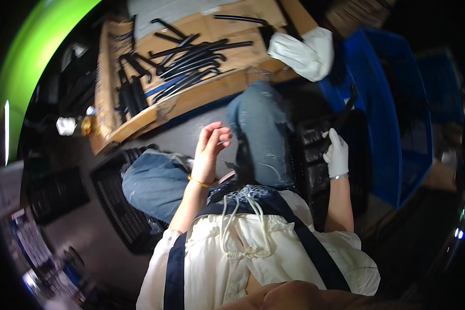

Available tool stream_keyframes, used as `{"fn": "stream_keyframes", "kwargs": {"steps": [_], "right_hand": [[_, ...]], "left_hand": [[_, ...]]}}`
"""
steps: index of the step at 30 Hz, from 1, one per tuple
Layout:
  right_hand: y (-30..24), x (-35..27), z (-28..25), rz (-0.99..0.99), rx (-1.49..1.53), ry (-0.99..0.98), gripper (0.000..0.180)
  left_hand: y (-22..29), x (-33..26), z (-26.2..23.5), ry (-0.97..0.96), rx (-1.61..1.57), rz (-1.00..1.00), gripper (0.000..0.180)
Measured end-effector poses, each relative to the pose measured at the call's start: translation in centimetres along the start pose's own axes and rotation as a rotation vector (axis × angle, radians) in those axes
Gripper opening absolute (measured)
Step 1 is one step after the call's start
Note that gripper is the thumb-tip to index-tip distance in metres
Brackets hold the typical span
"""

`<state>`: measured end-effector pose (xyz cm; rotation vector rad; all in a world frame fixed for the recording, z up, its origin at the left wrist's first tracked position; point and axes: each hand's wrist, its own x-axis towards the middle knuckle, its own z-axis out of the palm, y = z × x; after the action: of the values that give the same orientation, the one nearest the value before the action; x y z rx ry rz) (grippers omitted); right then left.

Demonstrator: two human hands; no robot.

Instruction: The person is assembling black plastic L-shaped components and placing them into a bin.

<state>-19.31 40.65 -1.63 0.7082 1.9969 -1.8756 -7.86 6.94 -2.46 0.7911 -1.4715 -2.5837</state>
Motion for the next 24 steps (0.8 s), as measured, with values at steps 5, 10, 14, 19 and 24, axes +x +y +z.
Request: {"fn": "stream_keyframes", "kwargs": {"steps": [5,10,14,19,24], "right_hand": [[18.4,7.7,-14.1,0.562,-0.238,0.410,0.050],[35.1,7.8,-19.4,0.598,-0.302,0.400,0.044],[39.6,7.2,-20.0,0.727,-0.361,0.347,0.049],[41.5,7.5,-21.3,0.822,-0.459,0.431,0.057],[45.0,7.6,-21.5,0.746,-0.512,0.268,0.065]], "left_hand": [[-0.9,1.1,1.1,-0.035,0.079,-0.071,0.027],[-1.3,1.9,2.4,0.026,0.182,-0.071,0.026],[-2.5,2.4,4.0,0.044,0.249,-0.126,0.023],[-3.7,2.9,5.7,0.139,0.332,-0.130,0.013],[-4.5,3.4,6.5,0.154,0.297,-0.119,0.009]]}}
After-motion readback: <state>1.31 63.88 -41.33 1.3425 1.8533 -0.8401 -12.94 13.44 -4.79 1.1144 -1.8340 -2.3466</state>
